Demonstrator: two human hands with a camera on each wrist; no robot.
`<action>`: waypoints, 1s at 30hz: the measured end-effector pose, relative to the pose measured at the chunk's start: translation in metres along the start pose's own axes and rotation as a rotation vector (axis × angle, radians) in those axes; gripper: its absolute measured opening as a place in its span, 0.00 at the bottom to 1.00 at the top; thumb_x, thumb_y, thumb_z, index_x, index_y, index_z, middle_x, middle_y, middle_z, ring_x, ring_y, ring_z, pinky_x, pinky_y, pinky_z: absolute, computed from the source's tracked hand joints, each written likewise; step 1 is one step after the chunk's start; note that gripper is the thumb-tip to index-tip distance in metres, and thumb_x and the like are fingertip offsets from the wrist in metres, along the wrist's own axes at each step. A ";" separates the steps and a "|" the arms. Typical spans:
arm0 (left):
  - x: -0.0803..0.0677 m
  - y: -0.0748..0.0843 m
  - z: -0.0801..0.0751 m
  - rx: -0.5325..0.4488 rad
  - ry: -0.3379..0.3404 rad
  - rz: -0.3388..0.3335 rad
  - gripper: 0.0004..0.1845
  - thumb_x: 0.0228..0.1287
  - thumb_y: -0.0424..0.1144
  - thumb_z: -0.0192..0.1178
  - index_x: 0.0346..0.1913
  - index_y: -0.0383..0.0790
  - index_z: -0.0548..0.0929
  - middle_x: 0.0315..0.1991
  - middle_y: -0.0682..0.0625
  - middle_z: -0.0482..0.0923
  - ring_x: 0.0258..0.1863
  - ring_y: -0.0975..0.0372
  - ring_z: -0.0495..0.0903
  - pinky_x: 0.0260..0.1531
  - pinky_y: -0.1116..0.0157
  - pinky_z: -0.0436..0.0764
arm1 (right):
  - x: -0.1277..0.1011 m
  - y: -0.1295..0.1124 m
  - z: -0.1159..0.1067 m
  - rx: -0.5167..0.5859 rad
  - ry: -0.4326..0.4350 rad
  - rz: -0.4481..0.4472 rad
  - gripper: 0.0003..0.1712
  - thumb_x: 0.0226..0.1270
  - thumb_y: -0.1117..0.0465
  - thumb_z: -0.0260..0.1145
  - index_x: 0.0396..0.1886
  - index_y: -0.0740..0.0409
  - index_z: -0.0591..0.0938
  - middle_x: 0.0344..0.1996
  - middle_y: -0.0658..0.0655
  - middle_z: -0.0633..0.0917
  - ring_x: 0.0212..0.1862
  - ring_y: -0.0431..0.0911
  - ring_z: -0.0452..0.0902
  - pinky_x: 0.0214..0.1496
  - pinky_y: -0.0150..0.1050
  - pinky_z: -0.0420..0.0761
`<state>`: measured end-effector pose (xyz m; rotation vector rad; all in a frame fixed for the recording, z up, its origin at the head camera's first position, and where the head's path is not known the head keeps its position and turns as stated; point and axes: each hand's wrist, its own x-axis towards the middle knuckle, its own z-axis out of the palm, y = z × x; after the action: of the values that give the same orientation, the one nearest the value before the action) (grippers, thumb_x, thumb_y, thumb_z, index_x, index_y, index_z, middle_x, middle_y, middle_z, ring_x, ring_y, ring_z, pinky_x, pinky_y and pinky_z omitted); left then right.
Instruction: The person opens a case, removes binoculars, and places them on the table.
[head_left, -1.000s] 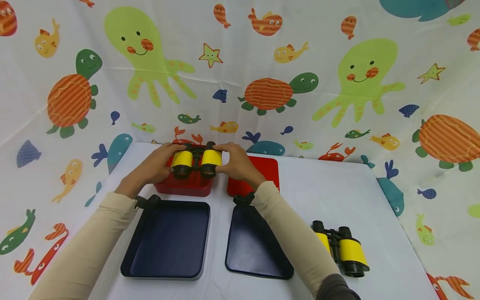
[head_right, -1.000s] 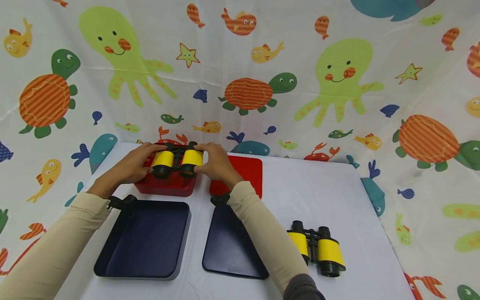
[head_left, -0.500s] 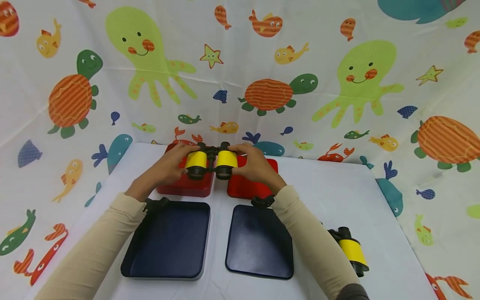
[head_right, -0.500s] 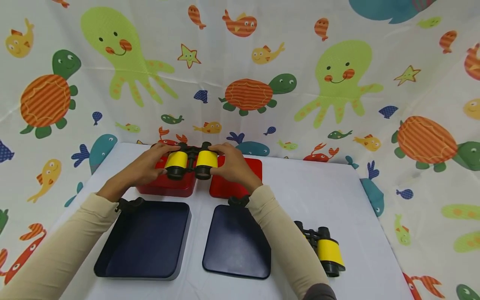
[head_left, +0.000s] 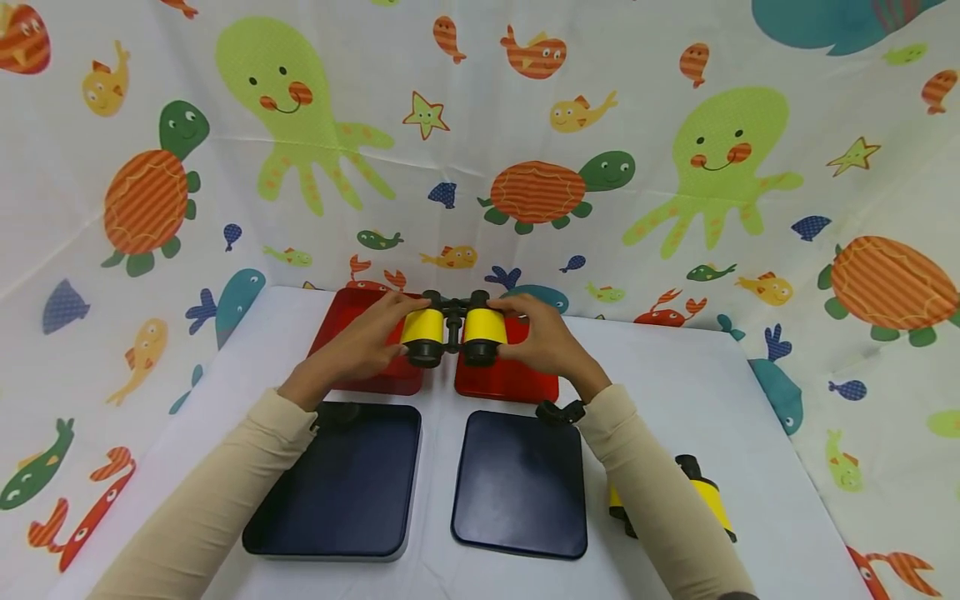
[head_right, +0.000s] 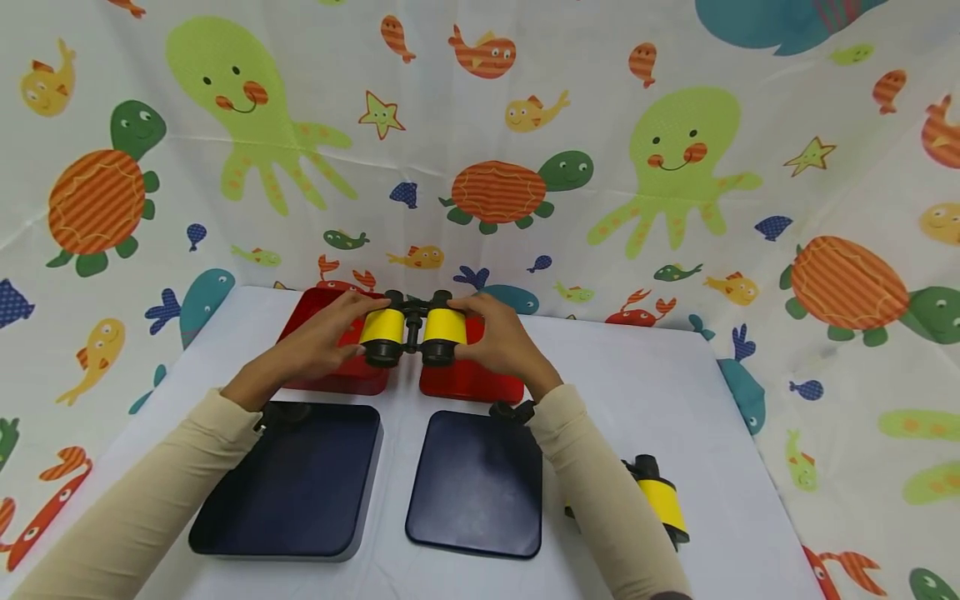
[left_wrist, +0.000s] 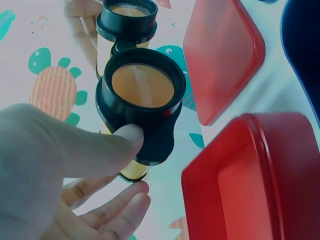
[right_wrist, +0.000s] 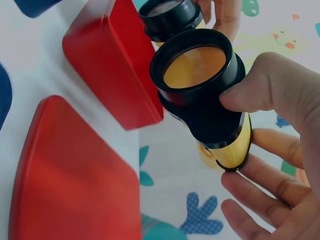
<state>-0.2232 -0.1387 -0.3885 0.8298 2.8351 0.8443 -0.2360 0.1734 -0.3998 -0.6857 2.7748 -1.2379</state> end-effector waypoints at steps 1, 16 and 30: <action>0.001 0.002 0.001 0.001 -0.002 0.002 0.43 0.65 0.26 0.70 0.82 0.41 0.65 0.72 0.37 0.67 0.68 0.42 0.73 0.67 0.43 0.81 | -0.002 0.002 -0.002 0.001 0.000 0.001 0.39 0.59 0.61 0.79 0.72 0.48 0.80 0.65 0.52 0.81 0.67 0.55 0.77 0.73 0.61 0.77; 0.011 0.024 0.026 -0.071 -0.007 0.044 0.44 0.66 0.27 0.71 0.82 0.44 0.66 0.71 0.40 0.69 0.72 0.47 0.69 0.71 0.45 0.79 | -0.036 0.016 -0.024 -0.020 0.004 0.036 0.40 0.59 0.62 0.79 0.73 0.48 0.79 0.67 0.54 0.81 0.70 0.60 0.78 0.73 0.68 0.75; 0.026 0.046 0.040 -0.061 -0.052 0.052 0.43 0.69 0.31 0.70 0.83 0.48 0.64 0.76 0.41 0.67 0.76 0.47 0.68 0.73 0.45 0.76 | -0.062 0.030 -0.042 -0.072 0.035 0.061 0.40 0.59 0.63 0.78 0.73 0.47 0.78 0.64 0.53 0.81 0.68 0.58 0.78 0.75 0.58 0.78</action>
<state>-0.2142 -0.0732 -0.3961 0.9074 2.7394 0.8967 -0.1997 0.2452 -0.4021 -0.5848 2.8580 -1.1558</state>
